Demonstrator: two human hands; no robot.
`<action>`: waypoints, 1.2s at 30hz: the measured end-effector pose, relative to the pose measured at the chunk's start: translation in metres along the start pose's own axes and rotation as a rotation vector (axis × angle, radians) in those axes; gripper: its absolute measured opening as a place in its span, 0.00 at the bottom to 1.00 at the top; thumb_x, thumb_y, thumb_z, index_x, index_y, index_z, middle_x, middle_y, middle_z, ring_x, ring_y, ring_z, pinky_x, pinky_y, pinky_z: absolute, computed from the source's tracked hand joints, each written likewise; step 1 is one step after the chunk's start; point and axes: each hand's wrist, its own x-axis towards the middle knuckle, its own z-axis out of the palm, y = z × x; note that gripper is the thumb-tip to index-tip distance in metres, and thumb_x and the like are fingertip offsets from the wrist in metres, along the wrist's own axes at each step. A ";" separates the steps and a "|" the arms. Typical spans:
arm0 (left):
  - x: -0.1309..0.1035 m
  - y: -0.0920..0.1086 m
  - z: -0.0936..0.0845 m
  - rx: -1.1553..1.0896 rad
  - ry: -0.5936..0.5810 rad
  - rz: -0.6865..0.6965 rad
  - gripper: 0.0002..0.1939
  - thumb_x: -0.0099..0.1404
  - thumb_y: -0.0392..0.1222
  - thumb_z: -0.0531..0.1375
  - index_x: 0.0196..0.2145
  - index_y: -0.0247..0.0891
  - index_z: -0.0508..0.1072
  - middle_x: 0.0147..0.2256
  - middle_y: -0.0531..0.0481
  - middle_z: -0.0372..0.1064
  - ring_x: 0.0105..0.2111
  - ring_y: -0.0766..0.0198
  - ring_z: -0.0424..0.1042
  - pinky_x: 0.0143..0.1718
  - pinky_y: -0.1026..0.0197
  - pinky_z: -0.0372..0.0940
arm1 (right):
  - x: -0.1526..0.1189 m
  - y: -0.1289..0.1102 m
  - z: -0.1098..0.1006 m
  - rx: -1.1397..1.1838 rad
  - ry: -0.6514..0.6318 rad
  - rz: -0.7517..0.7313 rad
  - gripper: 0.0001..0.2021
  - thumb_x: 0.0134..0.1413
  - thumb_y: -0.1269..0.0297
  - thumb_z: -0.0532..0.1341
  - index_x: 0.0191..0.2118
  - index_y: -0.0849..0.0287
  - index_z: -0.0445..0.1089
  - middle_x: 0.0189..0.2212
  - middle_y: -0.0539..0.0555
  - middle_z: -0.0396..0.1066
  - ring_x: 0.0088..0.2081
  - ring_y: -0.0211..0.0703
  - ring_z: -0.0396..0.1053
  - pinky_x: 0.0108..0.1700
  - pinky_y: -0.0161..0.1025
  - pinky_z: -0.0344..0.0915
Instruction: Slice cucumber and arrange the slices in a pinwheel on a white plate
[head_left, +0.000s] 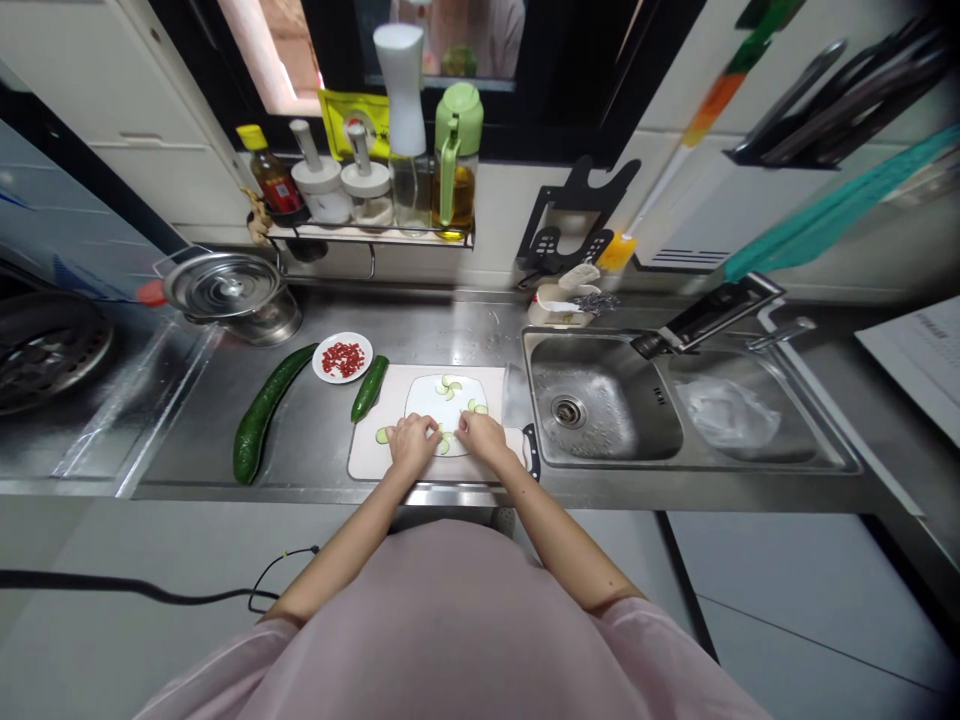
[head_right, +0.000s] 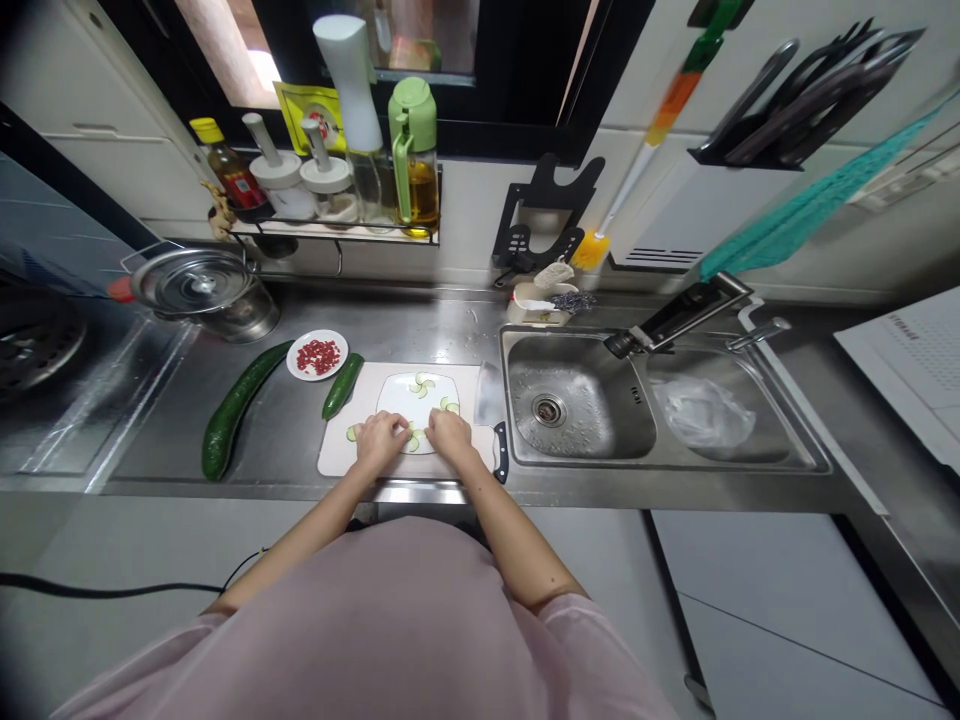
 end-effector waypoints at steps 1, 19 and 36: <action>0.001 0.000 0.001 0.003 -0.003 0.003 0.09 0.61 0.47 0.58 0.36 0.45 0.76 0.41 0.46 0.72 0.45 0.52 0.65 0.45 0.52 0.51 | -0.001 -0.001 0.002 -0.002 -0.010 0.000 0.07 0.57 0.64 0.58 0.39 0.57 0.71 0.37 0.55 0.74 0.40 0.43 0.70 0.36 0.34 0.56; 0.002 0.005 0.004 0.013 -0.041 -0.039 0.08 0.60 0.49 0.60 0.33 0.43 0.74 0.40 0.46 0.70 0.46 0.51 0.65 0.46 0.51 0.50 | -0.001 -0.004 0.006 -0.050 -0.049 0.039 0.06 0.58 0.64 0.58 0.39 0.57 0.71 0.39 0.57 0.74 0.43 0.44 0.70 0.37 0.35 0.58; 0.002 0.010 0.001 0.045 -0.059 -0.047 0.06 0.60 0.45 0.60 0.32 0.41 0.73 0.40 0.46 0.71 0.45 0.53 0.66 0.46 0.52 0.50 | -0.011 0.021 0.009 0.310 0.299 0.015 0.09 0.59 0.61 0.54 0.33 0.57 0.70 0.27 0.51 0.70 0.29 0.39 0.64 0.30 0.33 0.50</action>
